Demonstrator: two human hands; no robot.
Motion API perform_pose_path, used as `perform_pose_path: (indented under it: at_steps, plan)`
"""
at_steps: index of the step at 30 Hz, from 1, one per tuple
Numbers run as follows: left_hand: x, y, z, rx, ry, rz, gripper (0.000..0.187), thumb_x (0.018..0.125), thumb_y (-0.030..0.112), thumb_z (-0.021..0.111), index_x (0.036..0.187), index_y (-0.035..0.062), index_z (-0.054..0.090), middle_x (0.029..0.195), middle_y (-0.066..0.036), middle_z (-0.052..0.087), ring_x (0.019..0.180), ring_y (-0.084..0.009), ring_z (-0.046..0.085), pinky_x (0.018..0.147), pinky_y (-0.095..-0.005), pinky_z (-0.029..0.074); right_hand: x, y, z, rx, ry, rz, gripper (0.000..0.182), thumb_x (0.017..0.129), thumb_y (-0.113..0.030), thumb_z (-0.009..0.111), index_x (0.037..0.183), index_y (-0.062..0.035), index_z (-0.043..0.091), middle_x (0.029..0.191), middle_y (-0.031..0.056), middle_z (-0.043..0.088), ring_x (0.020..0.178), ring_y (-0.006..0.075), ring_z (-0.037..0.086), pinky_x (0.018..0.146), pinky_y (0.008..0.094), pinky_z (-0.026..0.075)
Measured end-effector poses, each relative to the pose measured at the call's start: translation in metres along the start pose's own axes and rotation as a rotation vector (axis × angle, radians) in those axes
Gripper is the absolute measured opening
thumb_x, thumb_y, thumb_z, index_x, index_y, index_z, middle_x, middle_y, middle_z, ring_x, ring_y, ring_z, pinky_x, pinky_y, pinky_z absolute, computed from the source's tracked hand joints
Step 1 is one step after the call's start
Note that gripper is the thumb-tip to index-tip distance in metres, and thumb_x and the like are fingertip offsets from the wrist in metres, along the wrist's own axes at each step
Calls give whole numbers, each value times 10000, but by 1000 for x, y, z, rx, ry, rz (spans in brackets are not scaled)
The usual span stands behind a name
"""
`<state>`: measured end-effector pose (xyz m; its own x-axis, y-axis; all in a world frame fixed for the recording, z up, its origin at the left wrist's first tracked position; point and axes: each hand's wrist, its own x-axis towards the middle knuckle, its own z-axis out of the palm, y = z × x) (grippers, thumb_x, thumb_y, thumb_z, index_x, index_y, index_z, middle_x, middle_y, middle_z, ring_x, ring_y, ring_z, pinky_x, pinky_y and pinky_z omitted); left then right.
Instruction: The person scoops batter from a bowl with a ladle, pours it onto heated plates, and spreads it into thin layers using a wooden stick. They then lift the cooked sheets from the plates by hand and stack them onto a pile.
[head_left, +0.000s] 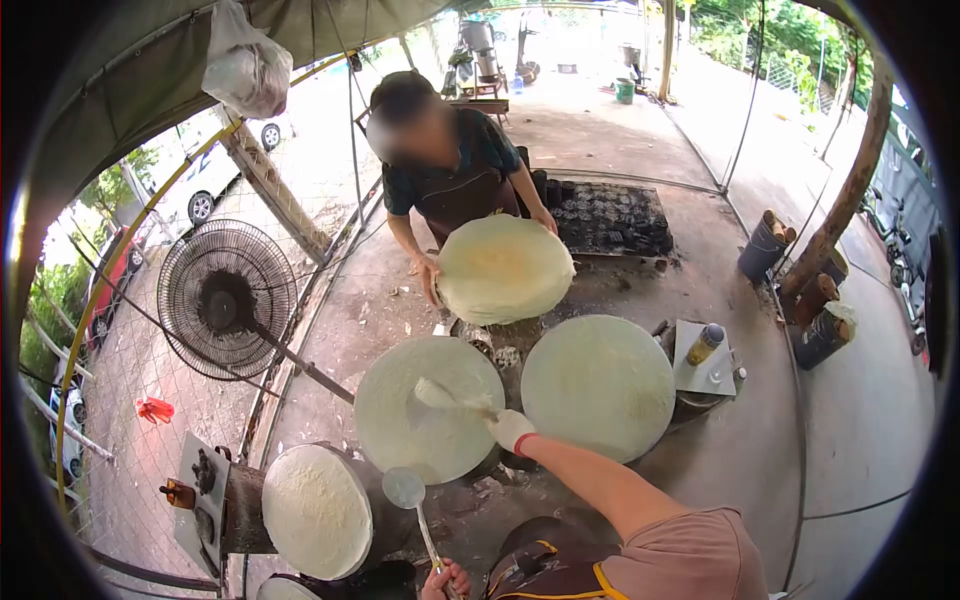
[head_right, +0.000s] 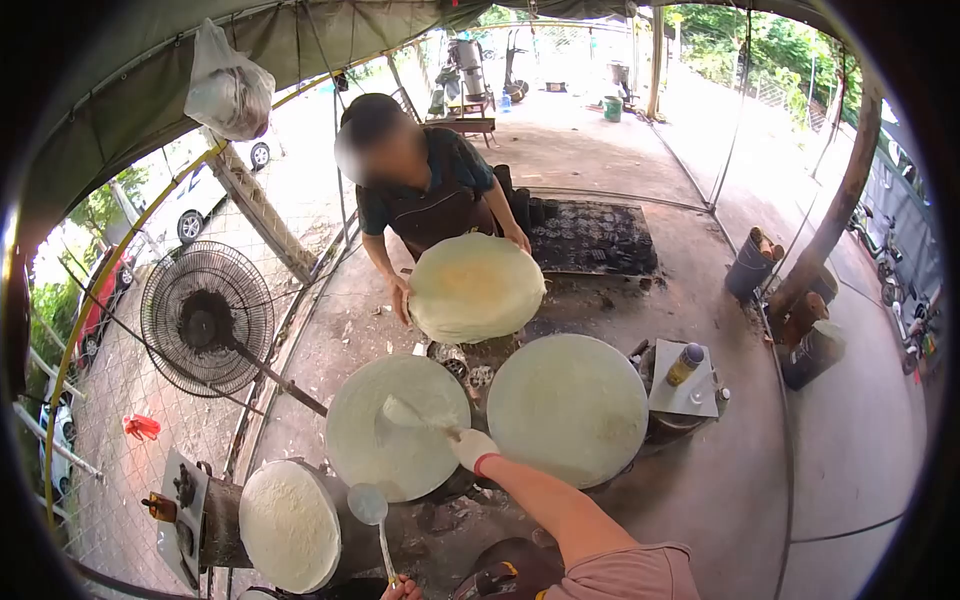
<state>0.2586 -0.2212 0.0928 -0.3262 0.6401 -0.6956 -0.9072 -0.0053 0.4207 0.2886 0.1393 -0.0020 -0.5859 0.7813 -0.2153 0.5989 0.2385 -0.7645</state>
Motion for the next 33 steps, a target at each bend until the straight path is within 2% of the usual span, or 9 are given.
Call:
perform_pose_path:
  at_steps: [7,12,14,17,19,22,26,29,33]
  plan:
    - [-7,-3,35,-10,80,2,104,938,202,437,895,116,477,611,8,397,411,-72,318,308,-177,250,39,6,-18,-15,-234,-156,369,868,-330,460,1173,-161,581,1108,170,595,1027,352,558,885,410,435]
    - [-35,4,78,-12,-58,-6,121,945,180,418,867,91,443,659,-16,413,438,-86,336,326,-189,281,34,17,2,40,-68,-139,364,882,-325,487,1178,-136,582,1007,156,644,920,323,621,800,369,482]
    - [12,-22,-2,-265,-93,57,206,831,60,540,1023,33,472,762,-85,463,566,-162,415,488,-275,369,32,26,19,-24,-83,-202,373,876,-351,492,1172,-144,586,999,170,641,918,315,626,790,371,484]
    - [1,-20,9,-272,-73,80,205,828,59,541,1018,27,473,757,-94,462,572,-176,431,484,-278,378,35,-7,-15,30,-236,-214,395,859,-381,518,1152,-127,596,988,215,627,939,313,622,809,362,477]
    - [-1,-21,7,-289,-57,83,203,830,60,542,1020,30,474,759,-93,463,571,-173,429,477,-280,378,31,-35,-39,-47,-258,29,377,857,-351,504,1121,-103,609,1045,225,605,988,339,588,860,376,453]
    - [0,-26,7,-311,-57,69,198,833,59,543,1018,33,477,758,-93,467,566,-168,426,468,-280,377,43,9,-6,126,-153,-132,361,857,-325,515,1138,-117,603,998,214,623,939,336,609,821,364,472]
    - [-1,-27,2,-300,-37,56,191,835,56,541,1015,35,480,747,-85,469,553,-157,420,452,-270,376,22,4,-14,-66,-396,-152,350,851,-269,529,1155,-108,597,990,204,633,916,323,624,785,352,478]
    - [1,-27,0,-304,-44,59,187,832,51,540,1007,32,480,743,-83,470,544,-154,421,441,-265,377,26,-10,-20,101,-184,99,342,859,-252,522,1158,-101,597,1025,186,635,946,295,623,804,338,471]
    - [-3,-26,2,-283,-39,83,178,828,41,538,996,28,479,743,-82,475,533,-145,422,433,-256,378,19,24,13,139,-108,-66,321,856,-227,524,1141,-106,608,1038,146,645,955,268,625,808,345,472]
